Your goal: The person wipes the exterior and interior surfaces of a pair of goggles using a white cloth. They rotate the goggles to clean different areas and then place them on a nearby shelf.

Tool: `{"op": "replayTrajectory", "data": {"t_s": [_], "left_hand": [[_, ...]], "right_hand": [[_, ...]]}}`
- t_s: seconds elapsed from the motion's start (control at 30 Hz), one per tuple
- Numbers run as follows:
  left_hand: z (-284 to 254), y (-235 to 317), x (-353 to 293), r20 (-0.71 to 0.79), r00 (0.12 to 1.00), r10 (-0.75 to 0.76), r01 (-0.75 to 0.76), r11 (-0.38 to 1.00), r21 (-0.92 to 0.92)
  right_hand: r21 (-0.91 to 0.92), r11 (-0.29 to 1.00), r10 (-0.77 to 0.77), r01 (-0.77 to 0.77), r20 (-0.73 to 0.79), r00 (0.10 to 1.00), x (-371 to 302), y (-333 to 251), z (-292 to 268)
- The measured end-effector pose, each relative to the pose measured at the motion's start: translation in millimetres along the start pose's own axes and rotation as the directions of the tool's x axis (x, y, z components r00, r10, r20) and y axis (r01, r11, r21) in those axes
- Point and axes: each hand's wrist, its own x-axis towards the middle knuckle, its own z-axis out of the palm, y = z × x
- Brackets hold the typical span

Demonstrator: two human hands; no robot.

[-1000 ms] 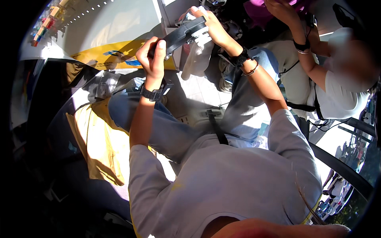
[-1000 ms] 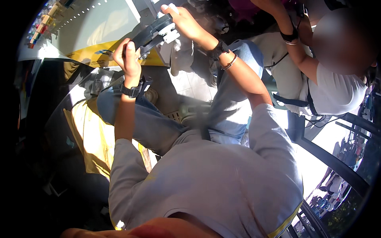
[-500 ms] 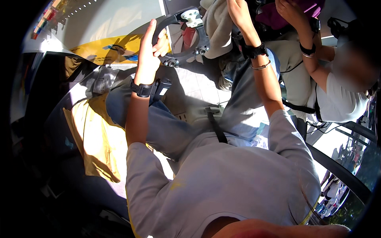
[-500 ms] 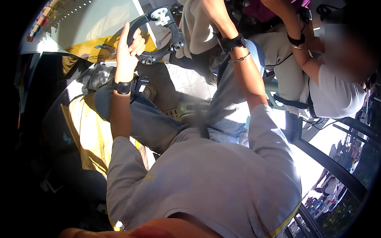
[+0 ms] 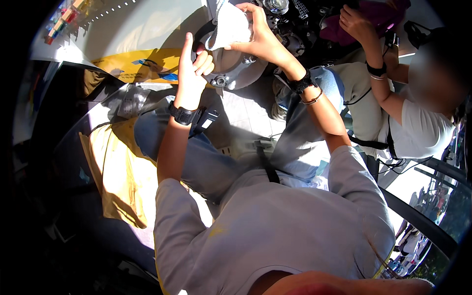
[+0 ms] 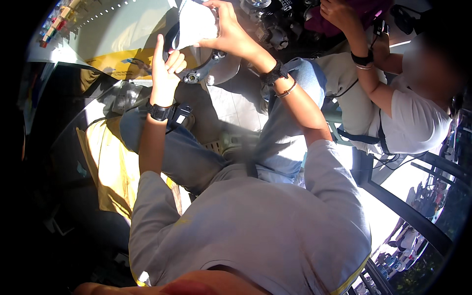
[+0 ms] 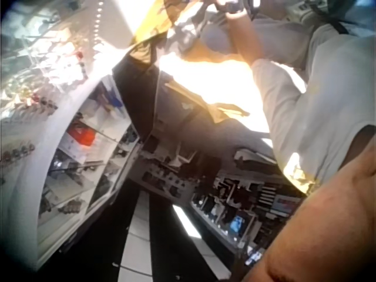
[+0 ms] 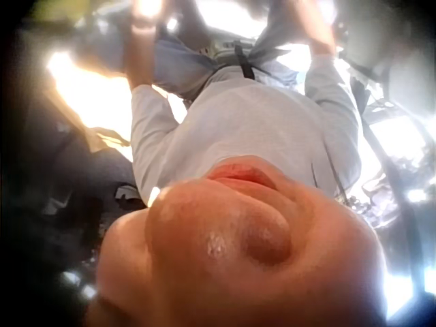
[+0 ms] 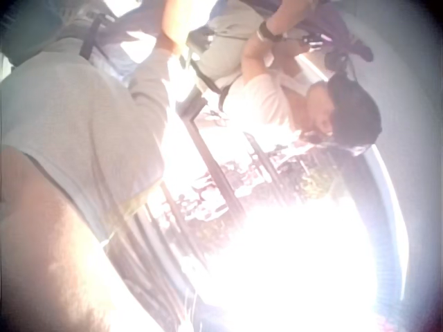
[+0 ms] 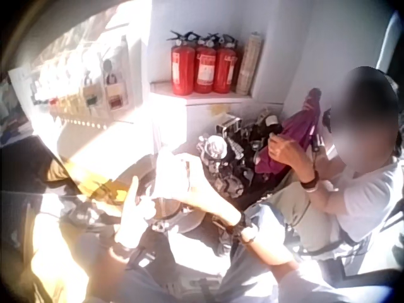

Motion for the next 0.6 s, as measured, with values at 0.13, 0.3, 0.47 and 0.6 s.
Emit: {"op": "replayTrajectory", "data": {"t_s": [0.13, 0.3, 0.47, 0.6], "left_hand": [[2, -1, -1, 0.112, 0.993, 0.025, -0.029, 0.999, 0.04], [10, 4, -6, 0.371, 0.926, 0.076, -0.059, 0.997, -0.058], [21, -4, -7, 0.262, 0.946, 0.188, -0.256, 0.932, 0.257], [22, -7, -4, 0.197, 0.913, 0.357, -0.395, 0.895, 0.209]], "right_hand": [[0.024, 0.956, 0.278, -0.292, 0.244, 0.929, -18, 33, -2], [0.129, 0.868, 0.453, -0.48, 0.191, 0.871, -18, 40, 8], [0.379, 0.766, 0.533, -0.519, 0.074, 0.843, -23, 45, 17], [0.476, 0.663, 0.639, -0.578, 0.042, 0.768, -32, 66, 25]]}}
